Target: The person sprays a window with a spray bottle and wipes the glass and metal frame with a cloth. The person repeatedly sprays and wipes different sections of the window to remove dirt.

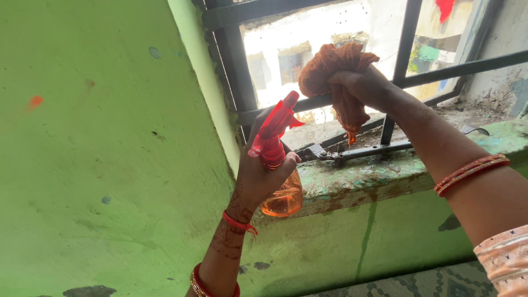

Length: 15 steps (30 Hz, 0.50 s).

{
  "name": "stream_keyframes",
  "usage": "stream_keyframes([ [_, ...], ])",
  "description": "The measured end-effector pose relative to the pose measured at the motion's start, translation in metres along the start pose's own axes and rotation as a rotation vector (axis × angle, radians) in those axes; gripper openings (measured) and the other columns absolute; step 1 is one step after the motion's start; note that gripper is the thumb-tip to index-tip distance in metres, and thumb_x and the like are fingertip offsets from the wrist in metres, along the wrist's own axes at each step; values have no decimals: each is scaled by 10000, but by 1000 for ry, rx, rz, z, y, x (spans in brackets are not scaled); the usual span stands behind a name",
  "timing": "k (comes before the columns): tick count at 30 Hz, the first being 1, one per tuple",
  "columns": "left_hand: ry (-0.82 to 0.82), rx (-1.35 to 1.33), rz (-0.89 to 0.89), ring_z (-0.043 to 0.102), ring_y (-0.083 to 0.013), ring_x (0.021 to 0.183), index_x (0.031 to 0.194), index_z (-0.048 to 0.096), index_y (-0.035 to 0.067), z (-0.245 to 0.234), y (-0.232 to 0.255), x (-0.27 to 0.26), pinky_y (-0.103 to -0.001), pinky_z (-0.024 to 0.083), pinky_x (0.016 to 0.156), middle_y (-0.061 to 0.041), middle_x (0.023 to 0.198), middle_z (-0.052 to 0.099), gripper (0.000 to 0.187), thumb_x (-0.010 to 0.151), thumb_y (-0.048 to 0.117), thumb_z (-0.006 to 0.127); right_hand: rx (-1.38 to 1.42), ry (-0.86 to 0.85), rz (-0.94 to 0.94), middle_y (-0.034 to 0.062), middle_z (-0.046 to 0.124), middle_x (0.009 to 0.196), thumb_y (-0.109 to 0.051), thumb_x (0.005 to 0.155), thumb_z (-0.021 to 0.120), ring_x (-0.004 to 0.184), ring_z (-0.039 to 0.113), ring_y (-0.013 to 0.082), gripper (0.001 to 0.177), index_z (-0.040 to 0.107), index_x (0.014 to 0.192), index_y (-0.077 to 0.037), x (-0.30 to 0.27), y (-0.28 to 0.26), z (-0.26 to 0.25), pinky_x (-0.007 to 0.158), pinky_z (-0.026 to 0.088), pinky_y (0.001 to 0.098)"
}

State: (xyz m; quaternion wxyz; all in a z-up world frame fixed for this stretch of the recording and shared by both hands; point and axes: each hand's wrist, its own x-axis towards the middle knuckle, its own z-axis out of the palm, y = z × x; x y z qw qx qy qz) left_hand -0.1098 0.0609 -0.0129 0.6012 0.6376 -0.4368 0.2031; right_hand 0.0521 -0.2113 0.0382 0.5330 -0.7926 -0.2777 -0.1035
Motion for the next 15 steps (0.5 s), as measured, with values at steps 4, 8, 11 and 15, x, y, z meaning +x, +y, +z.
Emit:
stream_keyframes([
  [4, -68, -53, -16, 461, -91, 1238, 1610, 354, 102, -5, -4, 6, -204, 481, 819, -67, 1752, 291, 886, 823, -168, 659, 7, 39, -44, 117, 723, 810, -63, 972, 573, 691, 720, 171, 136, 694, 979, -2, -4, -13, 7, 653, 608, 331],
  [8, 38, -114, -70, 501, -109, 1274, 1634, 342, 139, -10, -12, 13, -205, 517, 791, -77, 1705, 355, 935, 841, -108, 771, -60, 82, -27, 103, 727, 867, -93, 975, 593, 769, 721, 160, 122, 686, 1008, -22, -7, -16, 7, 709, 602, 324],
  [11, 4, -139, 70, 514, -93, 1335, 1649, 300, 168, -11, -17, 15, -220, 541, 896, -25, 1746, 265, 899, 916, -69, 763, -64, 82, -65, 95, 729, 918, -105, 970, 604, 826, 721, 151, 128, 685, 1037, -32, -6, -14, 8, 754, 602, 323],
  [15, 114, -65, -145, 530, -50, 811, 1657, 268, 181, -11, -22, 16, -222, 611, 752, -123, 1497, 467, 948, 888, -24, 783, -84, 63, -41, 99, 727, 906, -117, 975, 600, 821, 726, 157, 137, 682, 1032, -24, -6, -14, 8, 757, 613, 330],
])
